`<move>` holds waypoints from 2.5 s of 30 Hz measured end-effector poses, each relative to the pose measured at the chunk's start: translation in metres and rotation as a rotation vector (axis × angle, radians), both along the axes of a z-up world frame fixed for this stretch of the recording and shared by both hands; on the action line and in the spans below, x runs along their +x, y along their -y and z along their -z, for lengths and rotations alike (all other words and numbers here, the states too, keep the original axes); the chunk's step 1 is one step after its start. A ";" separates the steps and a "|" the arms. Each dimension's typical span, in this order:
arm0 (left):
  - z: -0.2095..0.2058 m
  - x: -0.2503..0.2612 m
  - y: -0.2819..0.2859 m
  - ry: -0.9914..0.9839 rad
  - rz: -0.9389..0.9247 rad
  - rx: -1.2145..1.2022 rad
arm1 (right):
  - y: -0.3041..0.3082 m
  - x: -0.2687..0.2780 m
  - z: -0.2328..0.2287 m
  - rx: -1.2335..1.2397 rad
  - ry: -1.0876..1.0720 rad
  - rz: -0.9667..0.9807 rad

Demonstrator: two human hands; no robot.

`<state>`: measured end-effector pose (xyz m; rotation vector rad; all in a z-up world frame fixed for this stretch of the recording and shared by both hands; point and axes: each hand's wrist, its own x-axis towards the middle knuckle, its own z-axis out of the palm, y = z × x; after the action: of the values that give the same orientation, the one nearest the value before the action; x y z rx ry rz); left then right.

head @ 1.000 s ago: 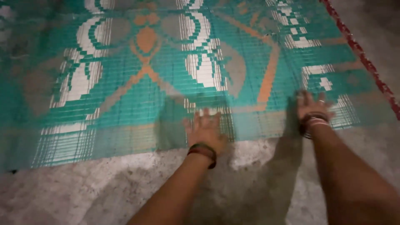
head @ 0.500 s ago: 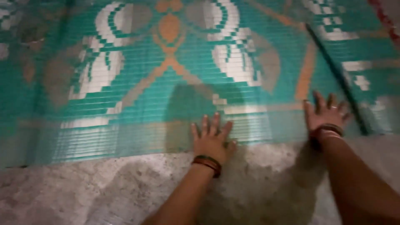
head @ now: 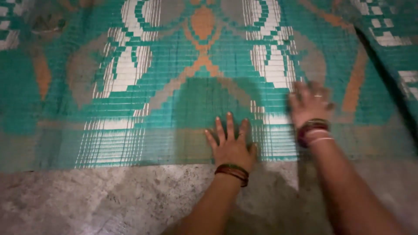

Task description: The person unfolds a mat on the floor and smooths it out by hand.

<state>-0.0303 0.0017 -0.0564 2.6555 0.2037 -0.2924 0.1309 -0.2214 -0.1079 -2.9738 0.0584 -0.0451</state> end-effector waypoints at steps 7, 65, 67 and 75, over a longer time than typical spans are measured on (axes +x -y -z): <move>0.018 -0.003 -0.028 0.194 0.012 -0.042 | -0.057 -0.024 -0.026 0.025 -0.068 0.030; 0.026 0.113 -0.457 0.259 0.069 -0.096 | -0.489 0.067 -0.023 -0.005 -0.024 0.087; 0.022 0.121 -0.488 0.230 0.066 -0.100 | -0.486 0.074 -0.020 -0.011 -0.024 0.155; 0.000 0.121 -0.568 0.109 -0.022 -0.122 | -0.456 0.080 -0.001 0.015 -0.056 0.248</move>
<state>0.0908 0.5701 -0.0563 2.5385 0.1748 -0.1470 0.2108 0.2344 -0.1070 -2.9343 0.4312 0.0080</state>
